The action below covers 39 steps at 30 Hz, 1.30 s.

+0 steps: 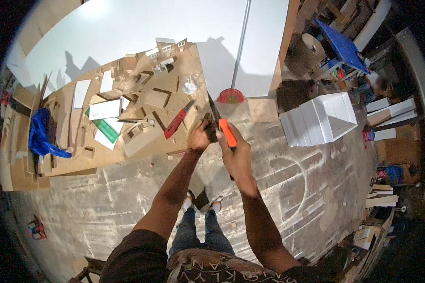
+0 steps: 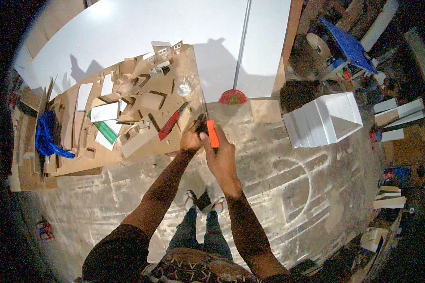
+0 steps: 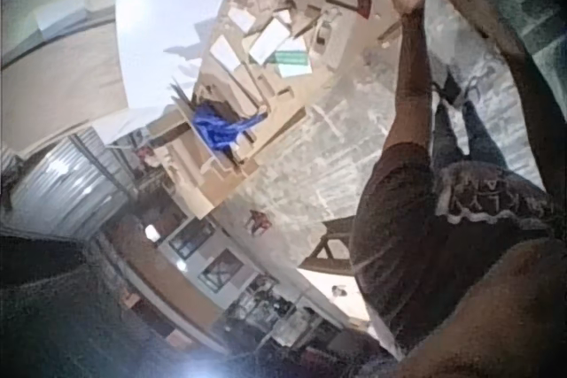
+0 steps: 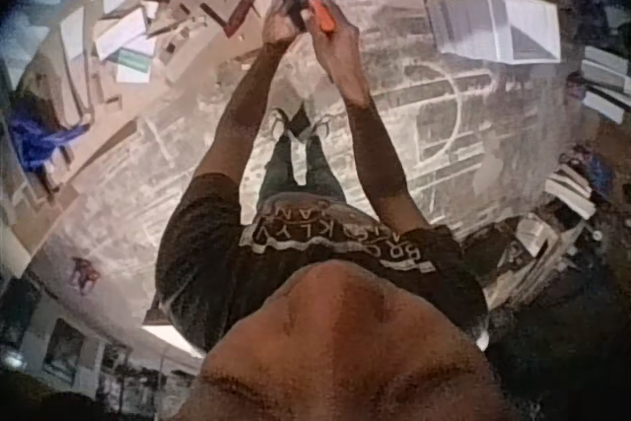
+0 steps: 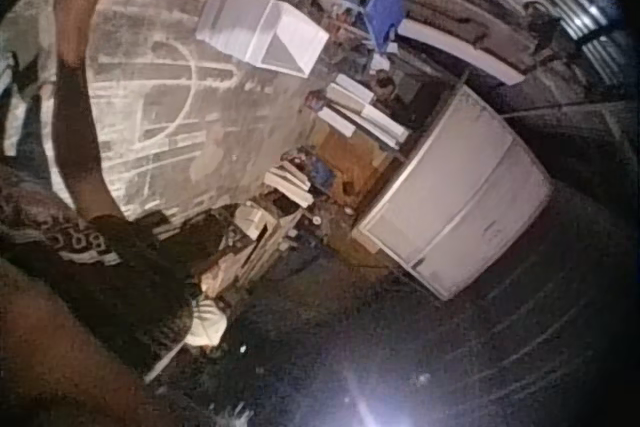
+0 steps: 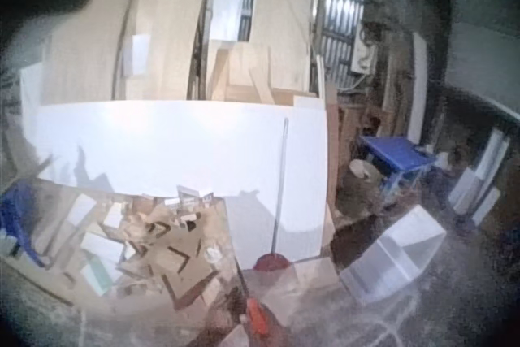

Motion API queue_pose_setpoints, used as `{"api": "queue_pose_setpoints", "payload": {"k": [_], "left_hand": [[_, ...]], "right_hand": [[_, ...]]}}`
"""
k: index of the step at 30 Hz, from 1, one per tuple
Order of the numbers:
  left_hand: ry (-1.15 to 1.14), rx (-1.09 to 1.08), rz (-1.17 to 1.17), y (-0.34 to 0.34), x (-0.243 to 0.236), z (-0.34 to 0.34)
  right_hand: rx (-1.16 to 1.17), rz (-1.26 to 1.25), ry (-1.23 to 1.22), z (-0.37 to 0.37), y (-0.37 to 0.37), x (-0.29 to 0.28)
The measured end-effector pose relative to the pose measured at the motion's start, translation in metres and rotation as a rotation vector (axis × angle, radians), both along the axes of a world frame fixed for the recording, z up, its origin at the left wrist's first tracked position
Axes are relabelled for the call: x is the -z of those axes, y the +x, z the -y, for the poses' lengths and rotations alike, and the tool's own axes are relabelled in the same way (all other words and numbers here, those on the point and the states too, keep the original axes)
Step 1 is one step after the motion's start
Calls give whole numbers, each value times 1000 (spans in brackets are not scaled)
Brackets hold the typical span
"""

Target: The person sands small wooden blocks by hand and then cuts a larger piece of wood using a handsaw on a workbench.

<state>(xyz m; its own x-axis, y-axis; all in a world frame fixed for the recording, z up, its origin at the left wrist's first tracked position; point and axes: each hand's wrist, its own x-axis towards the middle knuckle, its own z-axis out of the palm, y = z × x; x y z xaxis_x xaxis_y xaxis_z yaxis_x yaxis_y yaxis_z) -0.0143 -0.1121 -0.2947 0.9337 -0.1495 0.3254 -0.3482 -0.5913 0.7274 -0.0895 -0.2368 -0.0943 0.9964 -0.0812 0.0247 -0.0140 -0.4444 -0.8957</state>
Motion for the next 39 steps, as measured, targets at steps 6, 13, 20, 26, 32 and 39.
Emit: {"api": "queue_pose_setpoints", "payload": {"k": [6, 13, 20, 26, 32, 39], "left_hand": [[167, 0, 136, -4, 7, -28], [236, 8, 197, 3, 14, -6], [233, -21, 265, -3, -14, -5], [191, 19, 247, -2, 14, -13], [36, 31, 110, 3, -6, -5], [176, 14, 255, 3, 6, -10]], "right_hand": [[39, -126, 94, -2, -63, -61], [-14, 0, 39, -3, -10, -28], [-17, 113, 59, 3, -12, -14], [-20, -10, 30, -4, -34, -42], [-27, 78, 65, -2, -1, -12], [-22, 8, 33, 10, -45, -33]]}}
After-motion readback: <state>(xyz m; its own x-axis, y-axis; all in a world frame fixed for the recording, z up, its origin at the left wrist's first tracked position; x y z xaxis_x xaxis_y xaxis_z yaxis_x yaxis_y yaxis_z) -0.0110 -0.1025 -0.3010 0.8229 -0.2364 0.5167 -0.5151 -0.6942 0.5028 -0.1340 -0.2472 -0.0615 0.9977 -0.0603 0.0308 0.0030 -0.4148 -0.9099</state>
